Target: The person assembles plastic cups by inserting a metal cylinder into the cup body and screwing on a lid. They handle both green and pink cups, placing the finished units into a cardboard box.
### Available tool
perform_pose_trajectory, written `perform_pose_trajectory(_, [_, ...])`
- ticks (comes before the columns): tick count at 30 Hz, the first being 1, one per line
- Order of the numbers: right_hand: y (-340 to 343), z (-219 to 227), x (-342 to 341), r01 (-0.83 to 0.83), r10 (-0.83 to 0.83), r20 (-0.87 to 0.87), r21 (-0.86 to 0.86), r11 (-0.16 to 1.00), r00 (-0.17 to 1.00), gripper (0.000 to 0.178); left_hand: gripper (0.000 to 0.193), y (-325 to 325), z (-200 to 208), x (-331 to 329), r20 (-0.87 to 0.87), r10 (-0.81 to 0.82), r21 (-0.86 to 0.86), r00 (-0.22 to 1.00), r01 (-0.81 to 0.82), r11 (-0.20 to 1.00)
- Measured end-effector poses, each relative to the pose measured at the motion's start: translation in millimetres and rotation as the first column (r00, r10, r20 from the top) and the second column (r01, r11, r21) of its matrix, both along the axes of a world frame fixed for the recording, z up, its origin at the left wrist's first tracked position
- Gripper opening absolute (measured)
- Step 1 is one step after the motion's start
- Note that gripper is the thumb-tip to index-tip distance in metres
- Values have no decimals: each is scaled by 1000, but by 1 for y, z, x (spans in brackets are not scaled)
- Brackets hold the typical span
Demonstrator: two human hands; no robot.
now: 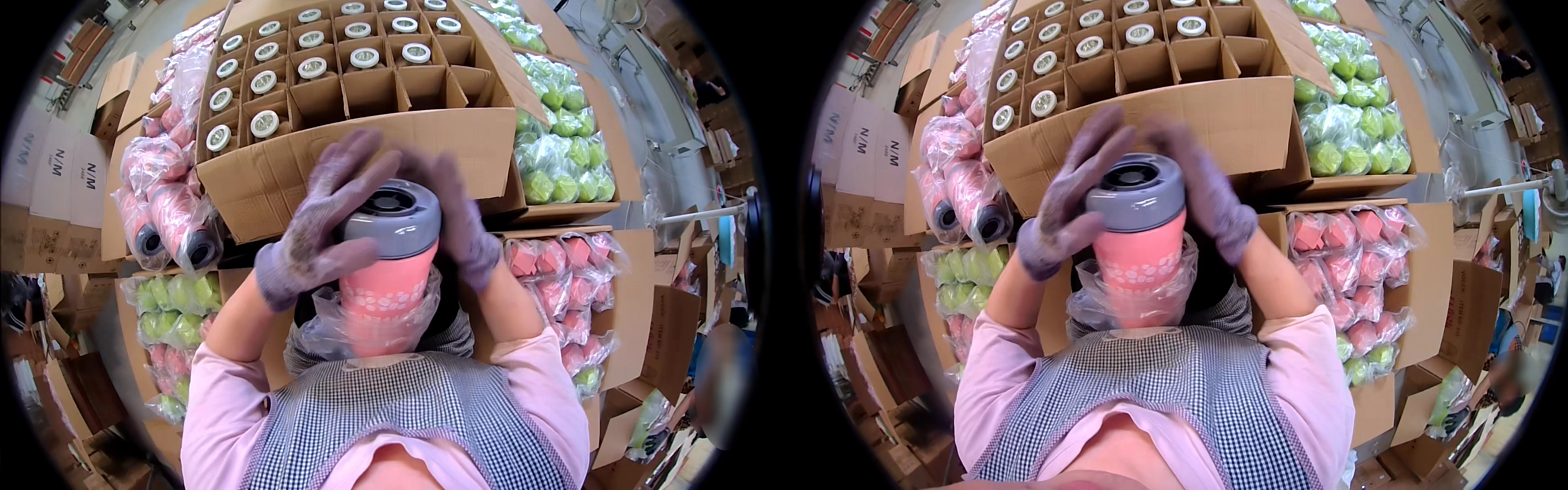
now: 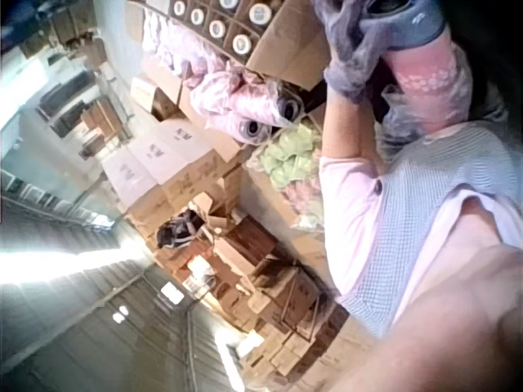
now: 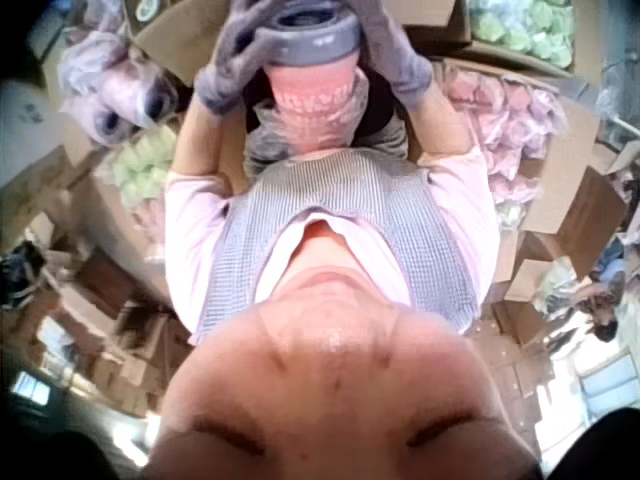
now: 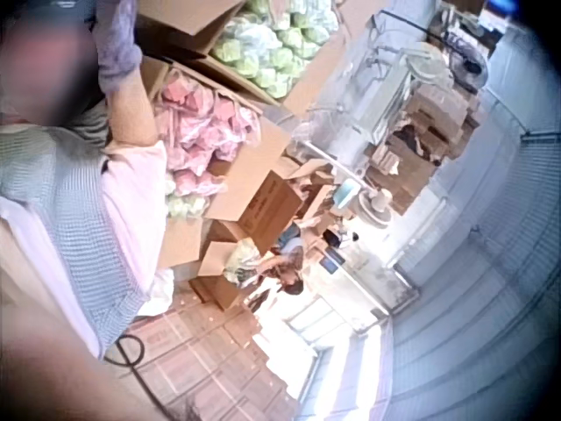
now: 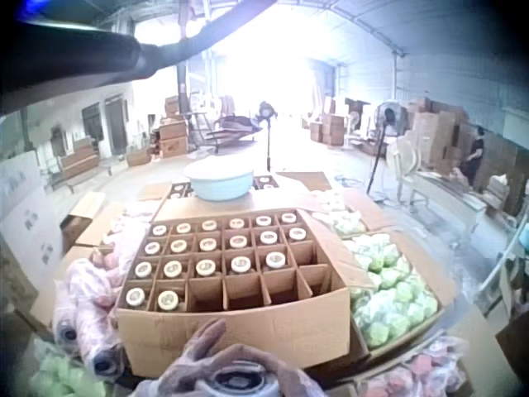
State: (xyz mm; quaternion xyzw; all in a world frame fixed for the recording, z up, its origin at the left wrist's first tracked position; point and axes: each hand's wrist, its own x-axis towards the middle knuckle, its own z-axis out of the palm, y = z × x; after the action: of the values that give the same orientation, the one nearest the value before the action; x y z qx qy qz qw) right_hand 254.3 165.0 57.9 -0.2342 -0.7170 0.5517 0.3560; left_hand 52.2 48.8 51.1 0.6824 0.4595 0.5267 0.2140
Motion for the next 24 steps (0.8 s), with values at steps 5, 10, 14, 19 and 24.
perform_pose_trajectory(5, [10,70,44,-261,223,236,145,954,946,48,50,-5,-86,-55,-459,564,-77,687,-663,745])
perform_pose_trajectory(10, [46,31,-36,-779,793,81,271,565,604,47,29,35,-62,-7,107,-85,-179,991,103,978])
perform_pose_trajectory(14, [-8,106,-14,-757,764,336,587,287,551,56,47,-11,-69,8,5,-241,103,970,239,965])
perform_pose_trajectory(19, [-27,112,26,-714,591,410,493,497,695,58,61,-68,3,63,-94,49,-149,994,-63,987])
perform_pose_trajectory(24, [-25,121,77,-788,139,811,488,376,568,78,74,-96,12,109,83,100,-261,991,-76,962])
